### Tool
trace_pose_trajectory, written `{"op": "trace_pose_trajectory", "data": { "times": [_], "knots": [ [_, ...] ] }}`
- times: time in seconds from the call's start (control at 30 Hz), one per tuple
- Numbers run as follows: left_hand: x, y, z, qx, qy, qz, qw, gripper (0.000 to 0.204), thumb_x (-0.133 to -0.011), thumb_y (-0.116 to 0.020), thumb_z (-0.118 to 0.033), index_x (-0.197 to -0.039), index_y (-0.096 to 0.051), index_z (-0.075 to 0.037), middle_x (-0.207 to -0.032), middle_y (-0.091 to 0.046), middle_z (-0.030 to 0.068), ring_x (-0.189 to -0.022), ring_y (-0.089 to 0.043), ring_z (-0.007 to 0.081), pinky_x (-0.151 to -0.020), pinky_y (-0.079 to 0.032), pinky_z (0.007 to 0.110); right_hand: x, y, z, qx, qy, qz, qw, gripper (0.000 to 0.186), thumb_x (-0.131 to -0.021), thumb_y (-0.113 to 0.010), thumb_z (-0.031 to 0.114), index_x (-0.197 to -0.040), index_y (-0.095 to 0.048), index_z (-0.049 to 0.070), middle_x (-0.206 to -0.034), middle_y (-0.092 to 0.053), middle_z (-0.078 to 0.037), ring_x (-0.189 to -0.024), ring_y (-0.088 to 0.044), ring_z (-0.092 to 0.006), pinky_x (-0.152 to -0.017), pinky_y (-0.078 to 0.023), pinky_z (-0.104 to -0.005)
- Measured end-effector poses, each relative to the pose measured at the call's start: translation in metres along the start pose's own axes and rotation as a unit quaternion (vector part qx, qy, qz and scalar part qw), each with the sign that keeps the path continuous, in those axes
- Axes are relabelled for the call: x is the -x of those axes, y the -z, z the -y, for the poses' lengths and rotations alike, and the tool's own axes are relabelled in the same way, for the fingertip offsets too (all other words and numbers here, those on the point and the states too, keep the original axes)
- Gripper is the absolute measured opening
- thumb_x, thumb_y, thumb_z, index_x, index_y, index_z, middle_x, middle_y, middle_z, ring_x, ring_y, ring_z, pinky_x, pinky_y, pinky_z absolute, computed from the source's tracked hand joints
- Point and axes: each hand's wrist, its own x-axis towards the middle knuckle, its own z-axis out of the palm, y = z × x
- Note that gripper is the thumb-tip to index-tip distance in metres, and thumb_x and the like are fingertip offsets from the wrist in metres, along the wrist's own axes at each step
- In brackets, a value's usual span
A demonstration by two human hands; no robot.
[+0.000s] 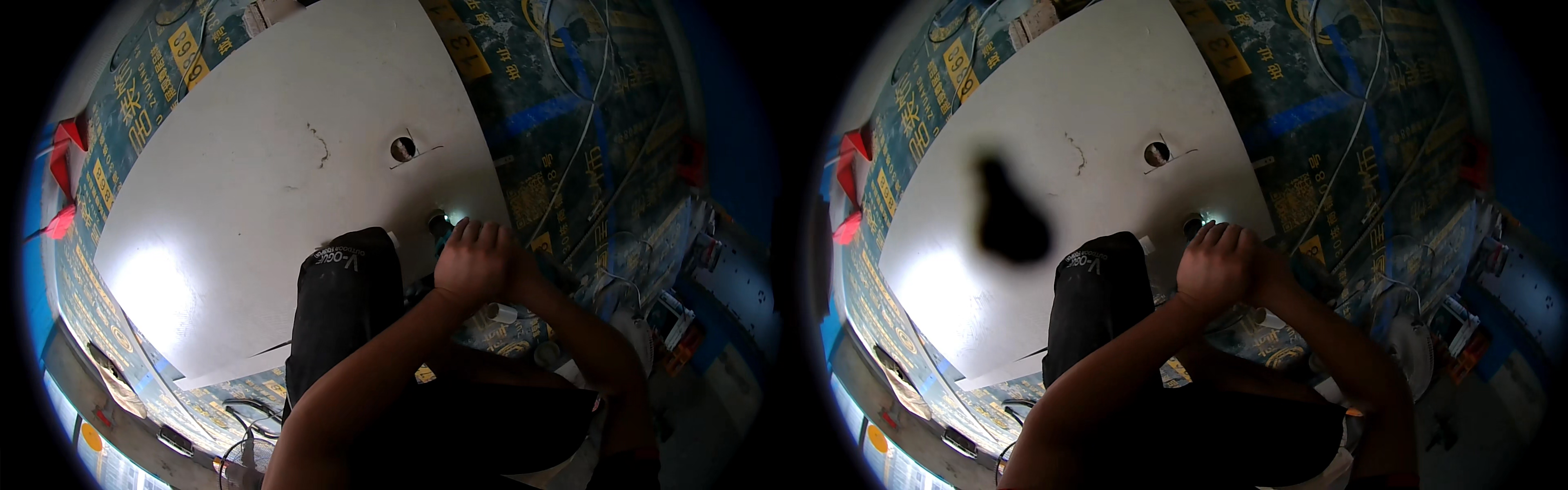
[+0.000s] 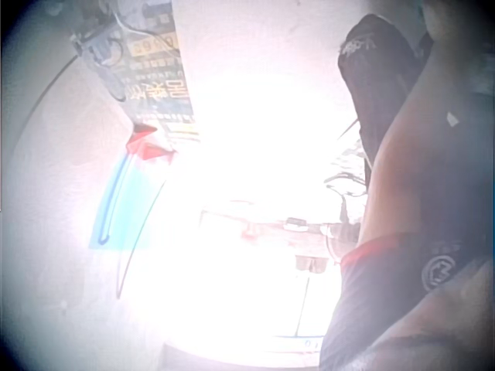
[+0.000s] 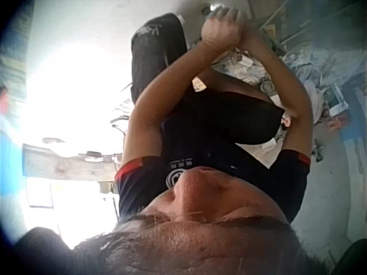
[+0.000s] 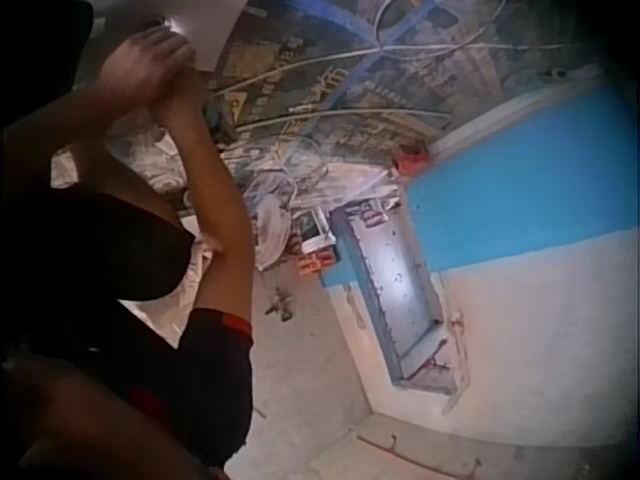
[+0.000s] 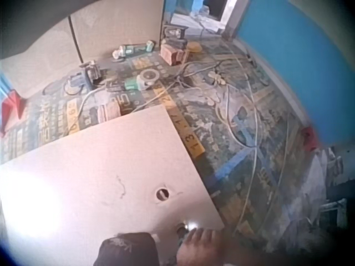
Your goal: The person uses a drill to make holes in a large white panel and then uses a circular saw to cut along a marked line.
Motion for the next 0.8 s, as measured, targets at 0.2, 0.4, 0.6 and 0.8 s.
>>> {"op": "trace_pose_trajectory", "data": {
  "times": [0.2, 0.4, 0.6, 0.8],
  "knots": [
    [-0.004, 0.005, 0.0, 0.019, 0.021, 0.027, 0.999, 0.015, -0.078, -0.059, -0.013, -0.091, -0.059, -0.006, -0.087, -0.062, 0.0099, -0.086, -0.065, 0.0272, -0.084, -0.053, 0.038, -0.004, 0.002, -0.004, 0.034, 0.012, 0.023, 0.999, 0.04, -0.078, -0.07, 0.03, -0.109, -0.061, 0.006, -0.105, -0.067, -0.018, -0.101, -0.067, -0.0345, -0.084, -0.056, -0.0446],
    [-0.002, 0.003, 0.003, 0.02, 0.028, 0.001, 0.999, 0.013, -0.08, -0.059, -0.013, -0.091, -0.059, -0.007, -0.088, -0.063, 0.0105, -0.086, -0.066, 0.0276, -0.085, -0.053, 0.039, -0.006, 0.004, -0.001, 0.021, 0.017, 0.001, 1.0, 0.033, -0.076, -0.07, 0.027, -0.101, -0.064, 0.007, -0.096, -0.07, -0.017, -0.094, -0.069, -0.0349, -0.08, -0.057, -0.045],
    [-0.004, 0.003, 0.005, 0.029, 0.039, 0.005, 0.999, 0.014, -0.08, -0.059, -0.012, -0.092, -0.059, -0.007, -0.091, -0.065, 0.0119, -0.088, -0.067, 0.0289, -0.089, -0.052, 0.041, -0.009, 0.023, 0.009, 0.03, -0.002, 0.037, 0.999, 0.032, -0.075, -0.071, 0.027, -0.099, -0.065, 0.006, -0.095, -0.07, -0.017, -0.091, -0.069, -0.0344, -0.078, -0.056, -0.0451],
    [-0.007, 0.004, 0.007, 0.036, 0.049, 0.004, 0.998, 0.015, -0.08, -0.06, -0.013, -0.094, -0.06, -0.007, -0.092, -0.065, 0.0124, -0.089, -0.067, 0.0301, -0.089, -0.052, 0.042, -0.017, 0.025, 0.01, 0.057, -0.025, 0.083, 0.995, 0.027, -0.074, -0.071, 0.027, -0.094, -0.068, 0.008, -0.094, -0.071, -0.016, -0.092, -0.069, -0.0331, -0.08, -0.056, -0.0444]
  ]
}}
